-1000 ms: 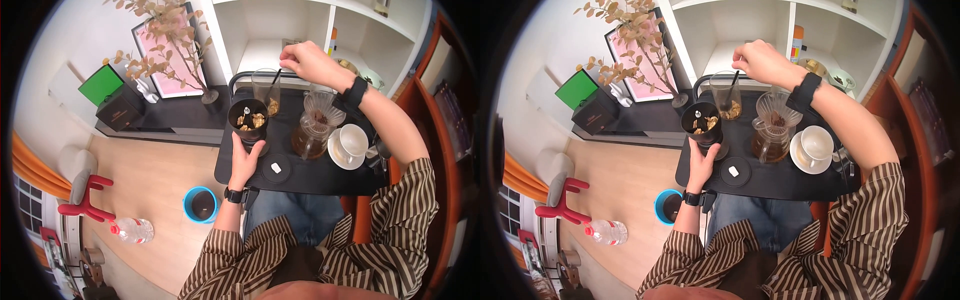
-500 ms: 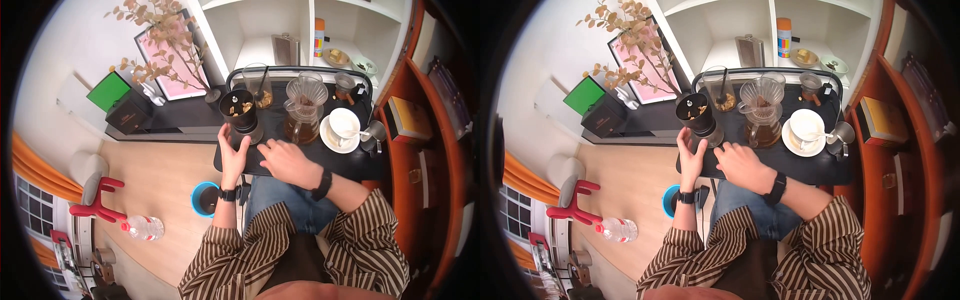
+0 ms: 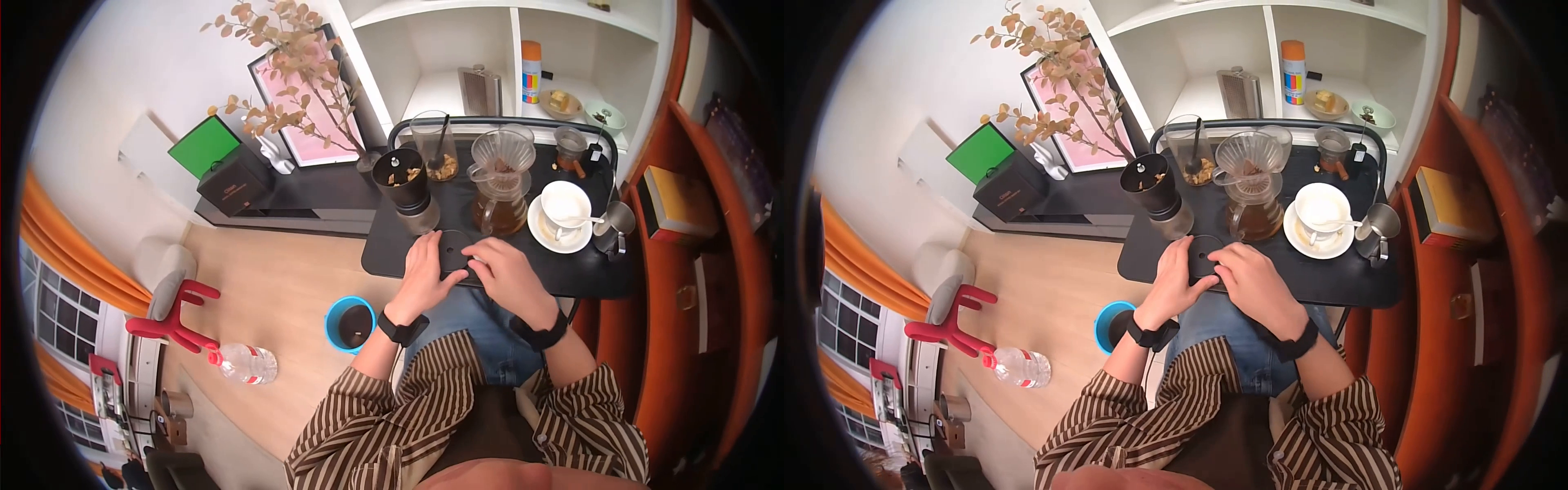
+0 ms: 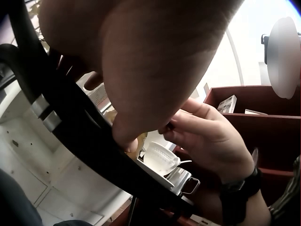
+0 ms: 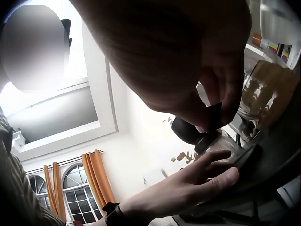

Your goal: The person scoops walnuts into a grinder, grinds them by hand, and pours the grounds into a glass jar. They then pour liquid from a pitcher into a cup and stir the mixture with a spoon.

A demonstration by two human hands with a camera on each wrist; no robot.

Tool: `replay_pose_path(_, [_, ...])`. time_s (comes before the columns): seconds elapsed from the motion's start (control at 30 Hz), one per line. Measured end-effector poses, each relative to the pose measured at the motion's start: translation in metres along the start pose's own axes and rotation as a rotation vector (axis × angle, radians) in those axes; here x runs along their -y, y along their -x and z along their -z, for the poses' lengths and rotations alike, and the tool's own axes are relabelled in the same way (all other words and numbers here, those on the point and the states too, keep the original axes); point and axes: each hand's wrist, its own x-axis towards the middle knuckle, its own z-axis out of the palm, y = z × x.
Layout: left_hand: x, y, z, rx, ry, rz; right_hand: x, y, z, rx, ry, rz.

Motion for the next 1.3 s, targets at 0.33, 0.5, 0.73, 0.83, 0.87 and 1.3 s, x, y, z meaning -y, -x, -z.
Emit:
replay_pose_path(0.33, [-0.050, -0.023, 0.052, -0.078, 0.010, -0.067, 0.002, 0.036, 0.046, -0.042, -0.056, -0.109])
replay_pose_path(0.5, [-0.054, -0.048, 0.131, -0.354, -0.137, -0.149, 0.007, 0.030, 0.044, -0.015, -0.140, -0.115])
replay_pose_path(0.73, [-0.024, -0.105, 0.169, -0.181, -0.120, 0.067, 0.012, 0.021, 0.039, 0.074, -0.170, -0.060])
replay_pose_path(0.83, [-0.013, -0.114, 0.162, -0.121, -0.142, 0.050, 0.015, 0.017, 0.045, 0.092, -0.150, -0.055])
replay_pose_path(0.87, [-0.013, -0.115, 0.161, -0.118, -0.136, 0.055, 0.015, 0.016, 0.047, 0.099, -0.142, -0.050])
replay_pose_path(1.3, [-0.005, -0.123, 0.161, -0.020, -0.120, 0.037, 0.035, -0.030, 0.046, 0.161, -0.041, 0.166])
